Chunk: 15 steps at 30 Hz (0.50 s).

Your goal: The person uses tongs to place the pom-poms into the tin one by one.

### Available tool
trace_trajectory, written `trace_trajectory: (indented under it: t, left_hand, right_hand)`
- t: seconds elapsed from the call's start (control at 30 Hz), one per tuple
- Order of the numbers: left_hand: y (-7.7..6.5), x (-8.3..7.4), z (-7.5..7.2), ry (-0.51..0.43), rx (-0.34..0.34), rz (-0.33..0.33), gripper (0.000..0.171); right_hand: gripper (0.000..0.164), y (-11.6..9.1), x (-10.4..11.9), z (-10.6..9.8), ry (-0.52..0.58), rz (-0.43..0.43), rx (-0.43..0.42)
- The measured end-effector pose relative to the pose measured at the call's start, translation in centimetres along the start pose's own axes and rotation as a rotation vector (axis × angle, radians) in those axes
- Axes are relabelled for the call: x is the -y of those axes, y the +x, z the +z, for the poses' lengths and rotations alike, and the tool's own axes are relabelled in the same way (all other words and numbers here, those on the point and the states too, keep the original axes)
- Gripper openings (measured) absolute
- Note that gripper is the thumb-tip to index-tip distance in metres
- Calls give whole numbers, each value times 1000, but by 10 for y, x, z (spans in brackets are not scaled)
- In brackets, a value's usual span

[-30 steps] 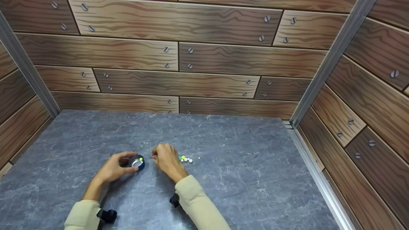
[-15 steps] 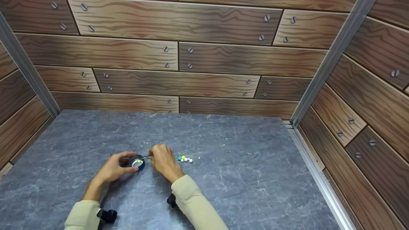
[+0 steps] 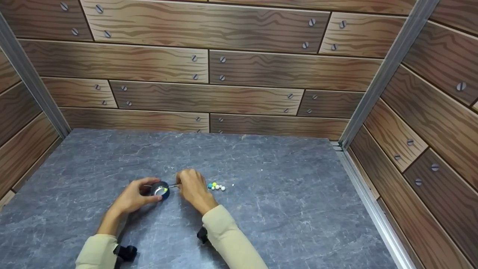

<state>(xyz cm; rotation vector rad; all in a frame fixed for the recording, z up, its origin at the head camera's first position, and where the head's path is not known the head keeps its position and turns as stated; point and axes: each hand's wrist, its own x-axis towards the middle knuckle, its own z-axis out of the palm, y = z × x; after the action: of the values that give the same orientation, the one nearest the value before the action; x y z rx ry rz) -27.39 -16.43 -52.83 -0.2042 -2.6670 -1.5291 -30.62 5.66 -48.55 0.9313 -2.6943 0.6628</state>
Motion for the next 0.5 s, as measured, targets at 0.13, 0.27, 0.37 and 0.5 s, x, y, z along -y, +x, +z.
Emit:
trace_trajectory:
  t: [0.13, 0.27, 0.37, 0.5]
  left_hand:
    - [0, 0, 0, -8, 4, -5, 54]
    - [0, 0, -1, -10, 10, -2, 55]
    - [0, -1, 0, -11, 10, -22, 55]
    - [0, -2, 0, -8, 6, -41, 54]
  right_hand:
    - [5, -1, -2, -3, 8, 8, 4]
    - [5, -2, -3, -6, 20, 16, 5]
    - [6, -3, -2, -8, 18, 10, -4]
    - [5, -5, -4, -13, 37, 3, -19]
